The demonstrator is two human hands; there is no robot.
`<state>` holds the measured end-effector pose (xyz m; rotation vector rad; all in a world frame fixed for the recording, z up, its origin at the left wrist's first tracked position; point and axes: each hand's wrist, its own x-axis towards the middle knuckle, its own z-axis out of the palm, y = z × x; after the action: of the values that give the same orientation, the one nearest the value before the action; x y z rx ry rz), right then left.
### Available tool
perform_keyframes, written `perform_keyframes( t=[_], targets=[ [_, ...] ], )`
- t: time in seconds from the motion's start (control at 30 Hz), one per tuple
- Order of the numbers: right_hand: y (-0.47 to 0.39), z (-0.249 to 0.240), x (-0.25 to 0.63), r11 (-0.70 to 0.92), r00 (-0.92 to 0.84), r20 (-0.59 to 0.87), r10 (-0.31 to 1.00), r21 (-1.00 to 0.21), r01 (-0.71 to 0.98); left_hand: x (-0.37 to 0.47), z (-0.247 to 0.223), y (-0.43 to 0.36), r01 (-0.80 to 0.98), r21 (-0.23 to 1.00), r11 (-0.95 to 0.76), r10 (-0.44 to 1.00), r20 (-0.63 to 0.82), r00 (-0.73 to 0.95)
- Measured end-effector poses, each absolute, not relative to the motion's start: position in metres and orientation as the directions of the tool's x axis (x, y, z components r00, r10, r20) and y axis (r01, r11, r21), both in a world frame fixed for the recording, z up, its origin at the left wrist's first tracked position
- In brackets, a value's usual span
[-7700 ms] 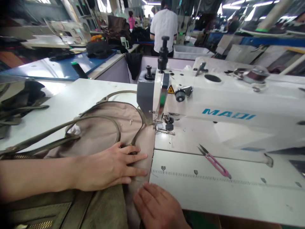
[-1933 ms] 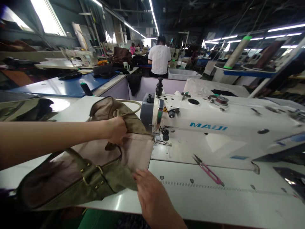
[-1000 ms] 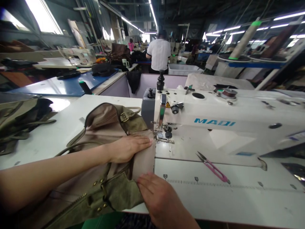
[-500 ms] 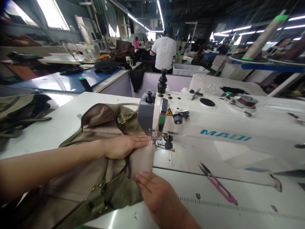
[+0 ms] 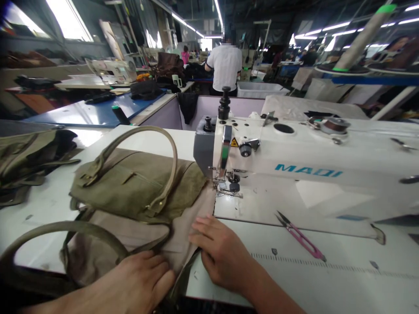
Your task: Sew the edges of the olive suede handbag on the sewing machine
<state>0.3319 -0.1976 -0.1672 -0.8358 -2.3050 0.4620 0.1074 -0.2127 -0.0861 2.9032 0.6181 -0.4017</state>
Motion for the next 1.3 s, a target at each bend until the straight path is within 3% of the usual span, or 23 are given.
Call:
perform_keyframes(
  t=[0.1, 0.23, 0.37, 0.47, 0.63, 0.73, 0.9, 1.03, 1.13, 1.3],
  targets=[
    [-0.220, -0.165, 0.325, 0.721, -0.562, 0.462, 0.686, -0.537, 0.439, 0.094, -0.107, -0.223, 0.364, -0.014, -0.931, 0.364, -0.037, 0.931],
    [-0.243, -0.166, 0.320, 0.682, -0.488, 0.480, 0.729, -0.569, 0.459, 0.088, -0.121, -0.216, 0.403, -0.081, -0.911, 0.401, 0.049, 0.915],
    [-0.253, -0.171, 0.320, 0.686, -0.450, 0.523, 0.724, -0.476, 0.550, 0.090, -0.118, -0.203, 0.406, -0.041, -0.913, 0.406, 0.008, 0.914],
    [-0.258, -0.175, 0.319, 0.653, -0.403, 0.550, 0.732, -0.394, 0.647, 0.091, -0.115, -0.189, 0.344, 0.079, -0.936, 0.340, -0.052, 0.939],
    [-0.257, -0.172, 0.321, 0.682, -0.406, 0.578, 0.708, -0.409, 0.606, 0.094, -0.112, -0.173, 0.347, 0.270, -0.898, 0.314, -0.159, 0.936],
    [-0.252, -0.168, 0.323, 0.706, -0.444, 0.560, 0.699, -0.444, 0.552, 0.097, -0.108, -0.170, 0.421, 0.279, -0.863, 0.377, -0.197, 0.905],
    [-0.253, -0.170, 0.324, 0.632, -0.373, 0.539, 0.755, -0.446, 0.634, 0.096, -0.109, -0.167, 0.402, 0.314, -0.860, 0.360, -0.185, 0.915],
    [-0.253, -0.172, 0.323, 0.633, -0.376, 0.532, 0.759, -0.469, 0.615, 0.089, -0.124, -0.163, 0.294, 0.371, -0.881, 0.310, -0.017, 0.951],
    [-0.248, -0.171, 0.326, 0.679, -0.427, 0.540, 0.725, -0.459, 0.573, 0.087, -0.131, -0.165, 0.179, 0.347, -0.920, 0.217, 0.074, 0.973],
    [-0.241, -0.171, 0.335, 0.740, -0.516, 0.537, 0.667, -0.398, 0.542, 0.092, -0.127, -0.178, 0.351, 0.285, -0.892, 0.327, -0.128, 0.936]
  ],
)
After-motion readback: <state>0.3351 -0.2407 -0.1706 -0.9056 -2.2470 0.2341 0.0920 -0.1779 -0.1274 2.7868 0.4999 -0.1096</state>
